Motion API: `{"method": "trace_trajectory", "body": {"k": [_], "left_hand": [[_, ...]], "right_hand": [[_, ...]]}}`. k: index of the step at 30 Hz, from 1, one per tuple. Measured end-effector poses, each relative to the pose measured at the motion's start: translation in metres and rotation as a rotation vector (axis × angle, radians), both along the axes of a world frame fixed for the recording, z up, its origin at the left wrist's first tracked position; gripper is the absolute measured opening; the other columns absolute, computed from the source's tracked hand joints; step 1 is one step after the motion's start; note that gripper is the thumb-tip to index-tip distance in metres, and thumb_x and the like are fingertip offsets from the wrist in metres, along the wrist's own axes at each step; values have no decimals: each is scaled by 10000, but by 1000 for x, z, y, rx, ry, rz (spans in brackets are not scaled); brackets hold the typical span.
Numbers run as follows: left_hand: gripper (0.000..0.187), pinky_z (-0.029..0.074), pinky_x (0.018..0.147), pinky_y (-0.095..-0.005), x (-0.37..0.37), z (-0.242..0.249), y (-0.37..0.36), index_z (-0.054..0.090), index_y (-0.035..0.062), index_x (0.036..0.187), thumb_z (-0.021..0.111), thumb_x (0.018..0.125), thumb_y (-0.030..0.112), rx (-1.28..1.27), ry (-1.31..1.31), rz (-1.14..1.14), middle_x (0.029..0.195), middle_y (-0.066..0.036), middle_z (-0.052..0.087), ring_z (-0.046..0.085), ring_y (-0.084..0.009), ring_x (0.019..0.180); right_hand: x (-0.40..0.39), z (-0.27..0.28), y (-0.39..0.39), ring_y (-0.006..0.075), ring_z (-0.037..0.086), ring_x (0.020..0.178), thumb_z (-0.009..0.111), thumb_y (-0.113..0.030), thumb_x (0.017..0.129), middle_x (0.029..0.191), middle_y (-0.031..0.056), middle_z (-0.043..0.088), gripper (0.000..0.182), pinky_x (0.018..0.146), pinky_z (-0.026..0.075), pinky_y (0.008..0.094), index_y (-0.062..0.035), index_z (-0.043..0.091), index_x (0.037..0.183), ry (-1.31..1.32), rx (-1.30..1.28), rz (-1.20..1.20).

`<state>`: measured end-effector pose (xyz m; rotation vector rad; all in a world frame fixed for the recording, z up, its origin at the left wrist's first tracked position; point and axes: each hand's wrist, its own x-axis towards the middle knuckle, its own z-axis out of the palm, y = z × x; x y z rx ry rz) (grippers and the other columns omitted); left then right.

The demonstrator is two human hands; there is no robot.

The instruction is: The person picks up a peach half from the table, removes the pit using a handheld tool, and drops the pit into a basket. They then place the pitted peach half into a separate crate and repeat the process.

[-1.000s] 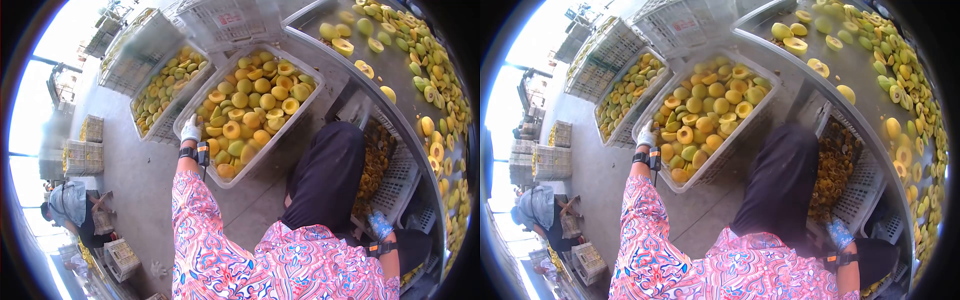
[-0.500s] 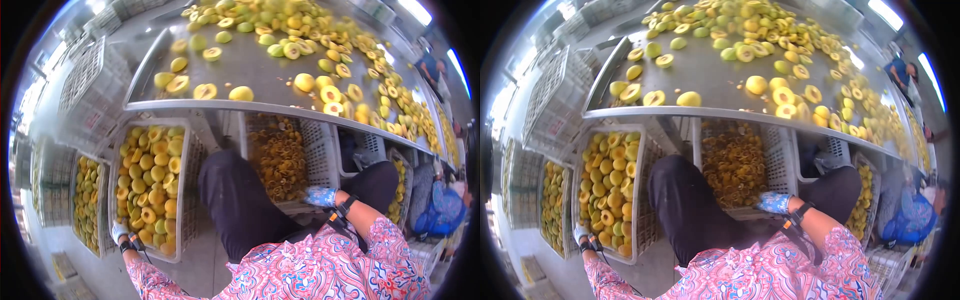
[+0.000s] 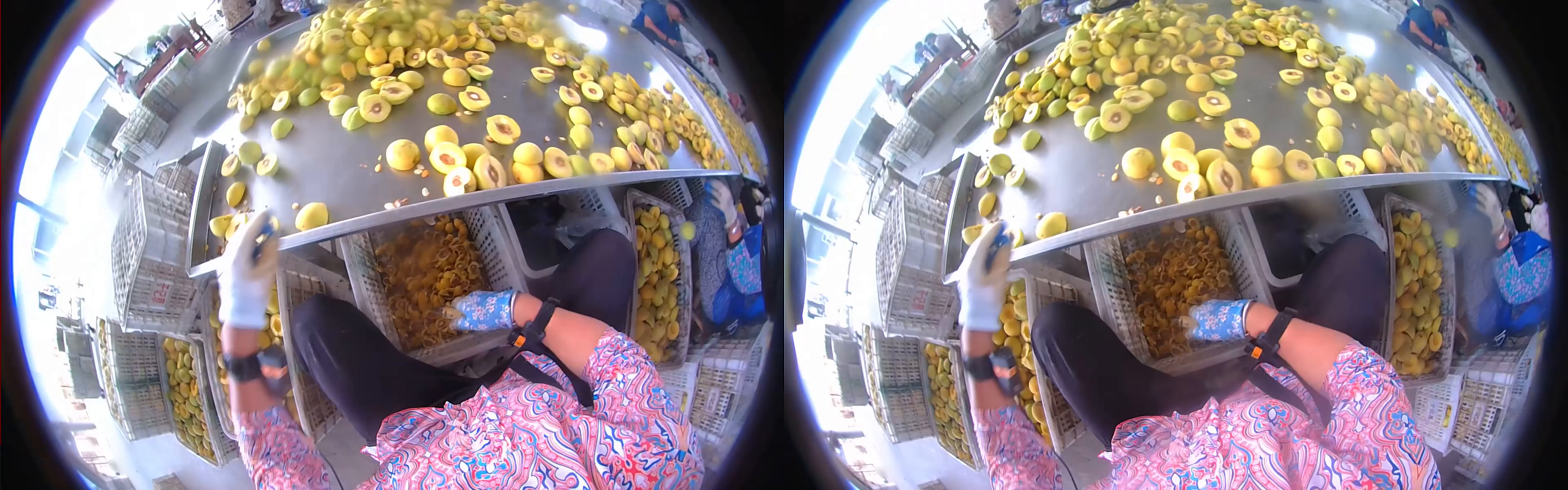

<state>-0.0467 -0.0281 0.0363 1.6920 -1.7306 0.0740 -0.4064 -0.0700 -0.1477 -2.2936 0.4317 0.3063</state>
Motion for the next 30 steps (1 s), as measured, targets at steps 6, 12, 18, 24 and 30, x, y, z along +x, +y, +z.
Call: {"method": "trace_trajectory", "body": {"k": [6,12,18,24,30], "left_hand": [[465,478,929,-373,-131,-26,-157,552,126,1292,655,840,152,152,-134,-475,1295,-145,546,578,-320,1110],[326,481,919,-389,-181,-32,-198,595,65,1099,674,793,146,491,-355,-445,1162,-166,566,590,-344,1042],[303,565,814,-365,-153,-32,-121,503,1,1145,589,855,-5,418,1106,-232,1080,-150,591,633,-243,974],[314,479,959,-441,-185,-46,-6,500,24,1208,521,954,207,296,1702,-239,1175,-182,569,563,-336,1133],[395,507,901,-447,-191,-59,46,536,64,1222,501,966,363,259,1861,-213,1074,-169,619,609,-337,1032]], "right_hand": [[-7,51,0,412,615,925,506,-359,901,980,236,650,387,815,472,489,-26,606,1071,96,117,-155],[-28,37,-11,428,629,850,538,-357,908,921,260,645,400,742,491,491,12,566,1060,-256,-53,-225],[-26,118,-16,446,614,837,606,-311,915,869,274,633,342,676,485,495,1,523,1028,-451,280,-826],[7,113,16,436,617,767,603,-262,906,800,243,635,314,632,482,500,-8,521,1069,-719,31,-761],[14,105,46,384,633,679,620,-279,881,744,205,633,329,575,497,467,-20,519,1056,-566,-288,-528]]}}
